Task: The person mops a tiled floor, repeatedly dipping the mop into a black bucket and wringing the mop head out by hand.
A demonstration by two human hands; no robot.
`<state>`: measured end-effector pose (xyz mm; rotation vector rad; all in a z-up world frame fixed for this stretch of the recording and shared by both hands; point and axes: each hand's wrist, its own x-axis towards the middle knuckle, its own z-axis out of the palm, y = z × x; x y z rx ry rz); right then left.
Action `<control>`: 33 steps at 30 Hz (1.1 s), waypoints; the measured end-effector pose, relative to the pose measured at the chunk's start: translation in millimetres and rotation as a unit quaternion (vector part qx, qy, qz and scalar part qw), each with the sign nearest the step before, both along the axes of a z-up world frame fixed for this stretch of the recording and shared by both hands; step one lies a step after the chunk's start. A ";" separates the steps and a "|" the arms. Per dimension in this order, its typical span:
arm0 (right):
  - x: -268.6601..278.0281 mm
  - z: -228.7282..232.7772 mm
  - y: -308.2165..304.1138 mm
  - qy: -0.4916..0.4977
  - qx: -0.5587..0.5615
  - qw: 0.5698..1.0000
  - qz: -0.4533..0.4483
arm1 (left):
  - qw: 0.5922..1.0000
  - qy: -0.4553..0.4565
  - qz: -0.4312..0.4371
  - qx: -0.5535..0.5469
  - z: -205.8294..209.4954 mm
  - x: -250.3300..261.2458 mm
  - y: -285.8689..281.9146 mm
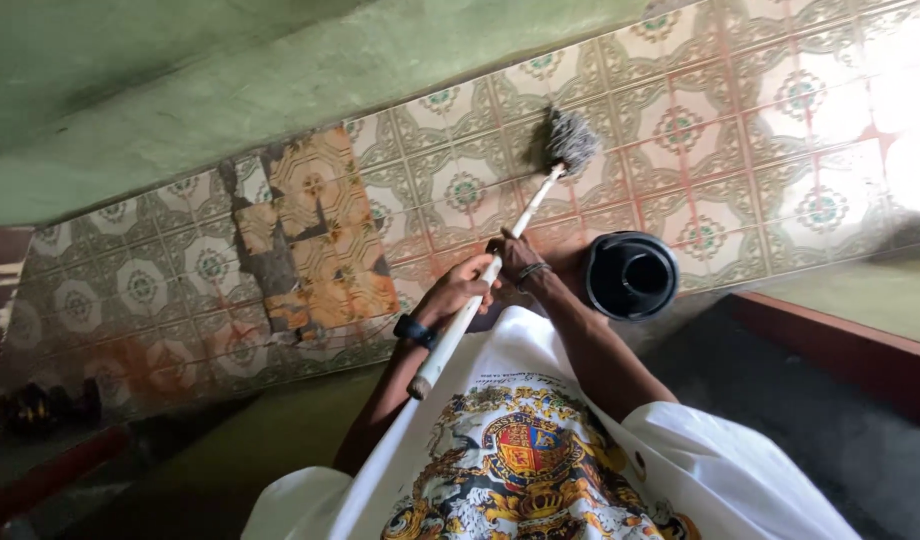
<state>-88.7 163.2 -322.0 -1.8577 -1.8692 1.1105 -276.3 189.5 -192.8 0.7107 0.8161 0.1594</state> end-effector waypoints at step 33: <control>-159.3 10.0 116.8 -0.078 0.016 0.958 0.277 | 0.971 0.239 -0.015 0.016 52.9 -131.4 51.1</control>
